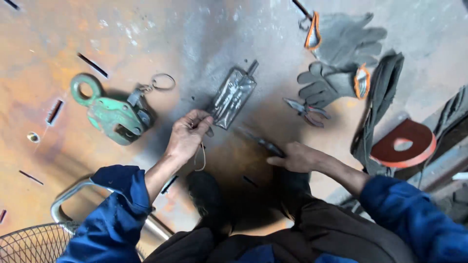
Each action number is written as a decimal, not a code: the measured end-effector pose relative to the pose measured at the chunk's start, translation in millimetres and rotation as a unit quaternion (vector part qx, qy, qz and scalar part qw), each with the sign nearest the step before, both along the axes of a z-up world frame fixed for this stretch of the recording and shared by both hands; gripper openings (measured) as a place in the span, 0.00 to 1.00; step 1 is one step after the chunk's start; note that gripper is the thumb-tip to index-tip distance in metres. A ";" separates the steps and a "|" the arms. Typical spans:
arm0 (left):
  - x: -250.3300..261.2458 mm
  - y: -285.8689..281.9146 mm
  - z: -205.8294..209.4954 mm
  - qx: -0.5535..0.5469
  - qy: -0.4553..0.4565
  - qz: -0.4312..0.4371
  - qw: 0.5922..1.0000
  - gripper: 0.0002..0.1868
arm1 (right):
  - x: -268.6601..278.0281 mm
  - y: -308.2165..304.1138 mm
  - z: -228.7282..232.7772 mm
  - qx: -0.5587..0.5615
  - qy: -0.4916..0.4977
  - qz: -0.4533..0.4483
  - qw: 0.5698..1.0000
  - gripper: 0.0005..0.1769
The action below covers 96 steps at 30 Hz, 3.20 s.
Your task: Manipulating and attaching a thin electrical wire to a metal component using pliers.
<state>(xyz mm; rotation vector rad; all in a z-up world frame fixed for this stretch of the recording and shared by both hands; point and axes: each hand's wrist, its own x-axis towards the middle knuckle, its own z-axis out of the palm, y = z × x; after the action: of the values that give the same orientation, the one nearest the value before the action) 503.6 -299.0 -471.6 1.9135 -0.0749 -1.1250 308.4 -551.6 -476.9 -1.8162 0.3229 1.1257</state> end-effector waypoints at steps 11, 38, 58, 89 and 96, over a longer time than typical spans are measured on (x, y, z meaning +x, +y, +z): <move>-7.5 -23.8 -27.4 -0.186 0.063 0.011 0.980 0.08 | -56.1 -51.8 -85.5 -0.462 -0.171 -0.023 0.870 0.40; -45.4 -72.8 -5.0 -0.201 0.155 -0.025 0.967 0.07 | -20.2 6.7 6.5 0.190 -0.113 -0.347 0.912 0.17; -63.1 -74.1 -14.4 -0.127 0.161 0.004 0.979 0.06 | 13.2 23.0 38.1 0.061 -0.018 -0.354 0.933 0.20; -74.4 -70.6 0.3 -0.122 0.002 -0.052 0.991 0.10 | 8.5 33.7 39.1 -0.060 -0.064 -0.257 0.963 0.27; -75.9 -69.3 -0.4 -0.165 0.021 -0.041 0.985 0.09 | 6.6 38.2 33.2 -0.075 -0.072 -0.270 0.957 0.25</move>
<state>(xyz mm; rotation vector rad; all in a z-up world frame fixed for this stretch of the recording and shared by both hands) 427.8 -368.3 -472.0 1.6034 -0.2992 -1.1301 315.0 -513.4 -443.8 -1.7728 0.7807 0.5967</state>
